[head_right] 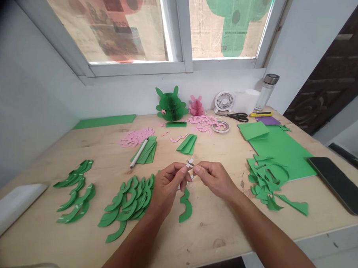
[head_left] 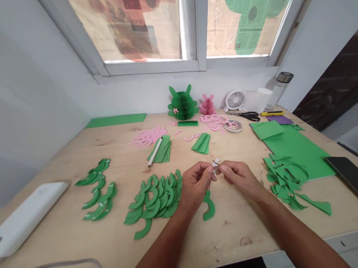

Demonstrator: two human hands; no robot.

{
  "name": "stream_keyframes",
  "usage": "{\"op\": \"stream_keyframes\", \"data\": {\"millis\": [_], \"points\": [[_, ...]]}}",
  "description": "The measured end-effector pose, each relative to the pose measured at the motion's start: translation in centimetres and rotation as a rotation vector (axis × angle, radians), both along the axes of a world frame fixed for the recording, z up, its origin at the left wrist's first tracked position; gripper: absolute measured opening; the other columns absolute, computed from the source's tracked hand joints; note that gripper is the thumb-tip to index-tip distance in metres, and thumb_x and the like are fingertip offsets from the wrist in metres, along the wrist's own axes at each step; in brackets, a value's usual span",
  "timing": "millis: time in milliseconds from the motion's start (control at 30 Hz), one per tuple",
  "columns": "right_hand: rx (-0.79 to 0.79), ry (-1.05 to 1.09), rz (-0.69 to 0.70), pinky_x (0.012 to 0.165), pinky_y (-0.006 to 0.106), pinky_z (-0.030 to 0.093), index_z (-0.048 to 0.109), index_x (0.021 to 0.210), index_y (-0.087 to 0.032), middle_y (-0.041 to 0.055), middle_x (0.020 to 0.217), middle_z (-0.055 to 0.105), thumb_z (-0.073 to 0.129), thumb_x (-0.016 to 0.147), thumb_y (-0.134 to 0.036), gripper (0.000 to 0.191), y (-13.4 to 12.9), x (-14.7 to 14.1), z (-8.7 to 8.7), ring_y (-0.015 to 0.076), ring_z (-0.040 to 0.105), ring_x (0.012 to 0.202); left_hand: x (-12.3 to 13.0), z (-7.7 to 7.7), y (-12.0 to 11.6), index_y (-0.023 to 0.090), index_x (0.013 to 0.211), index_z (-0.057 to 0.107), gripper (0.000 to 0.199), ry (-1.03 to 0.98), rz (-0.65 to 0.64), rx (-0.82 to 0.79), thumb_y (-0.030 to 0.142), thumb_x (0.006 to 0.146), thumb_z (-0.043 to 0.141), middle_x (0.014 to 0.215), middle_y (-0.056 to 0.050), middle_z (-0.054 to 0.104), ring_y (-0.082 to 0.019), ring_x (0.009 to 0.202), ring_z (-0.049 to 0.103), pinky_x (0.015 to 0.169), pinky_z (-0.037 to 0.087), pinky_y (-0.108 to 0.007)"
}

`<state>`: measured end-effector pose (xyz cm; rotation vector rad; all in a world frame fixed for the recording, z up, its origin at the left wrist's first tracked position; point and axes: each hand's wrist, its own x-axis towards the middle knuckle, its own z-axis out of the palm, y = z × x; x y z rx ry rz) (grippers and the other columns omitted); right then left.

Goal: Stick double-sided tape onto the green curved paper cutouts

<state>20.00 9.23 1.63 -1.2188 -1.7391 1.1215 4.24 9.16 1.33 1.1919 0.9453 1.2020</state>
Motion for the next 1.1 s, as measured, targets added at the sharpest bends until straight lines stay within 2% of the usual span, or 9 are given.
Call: {"op": "stream_keyframes", "data": {"millis": [300, 667, 900, 1100], "points": [[0.042, -0.026, -0.027, 0.046, 0.022, 0.024, 0.064, 0.073, -0.015, -0.0042, 0.053, 0.037, 0.042, 0.087, -0.053, 0.046, 0.0, -0.1, 0.0, 0.0081, 0.029, 0.048, 0.0, -0.1, 0.0, 0.015, 0.069, 0.060, 0.025, 0.004, 0.002, -0.010, 0.039, 0.077, 0.060, 0.056, 0.001, 0.057, -0.006, 0.041, 0.039, 0.042, 0.031, -0.020], [0.116, -0.085, -0.076, 0.053, 0.023, 0.030, 0.060, 0.071, -0.016, -0.0024, 0.059, 0.044, 0.043, 0.087, -0.050, 0.041, 0.2, 0.0, -0.2, 0.0108, 0.039, 0.057, 0.0, -0.4, 0.0, 0.015, 0.075, 0.061, 0.025, 0.013, 0.004, -0.017, 0.040, 0.076, 0.061, 0.059, 0.001, 0.058, -0.005, 0.042, 0.039, 0.041, 0.030, -0.019], [0.162, -0.045, -0.249, 0.051, 0.024, 0.027, 0.055, 0.069, -0.018, -0.0033, 0.057, 0.037, 0.045, 0.086, -0.051, 0.039, 0.6, 0.4, -0.4, 0.0108, 0.035, 0.056, 0.1, -0.9, 0.0, 0.016, 0.093, 0.065, 0.026, 0.125, 0.026, 0.094, 0.037, 0.079, 0.058, 0.065, 0.000, 0.060, -0.007, 0.044, 0.041, 0.042, 0.033, -0.019], [0.193, 0.033, -0.441, 0.049, 0.024, 0.024, 0.057, 0.075, -0.016, -0.0049, 0.055, 0.032, 0.045, 0.085, -0.053, 0.040, 1.1, 1.0, -0.6, 0.0100, 0.032, 0.052, -0.1, -1.1, 0.3, 0.020, 0.093, 0.069, 0.021, 0.392, 0.127, 0.281, 0.028, 0.077, 0.059, 0.062, 0.001, 0.061, -0.009, 0.047, 0.045, 0.050, 0.037, -0.020]]}}
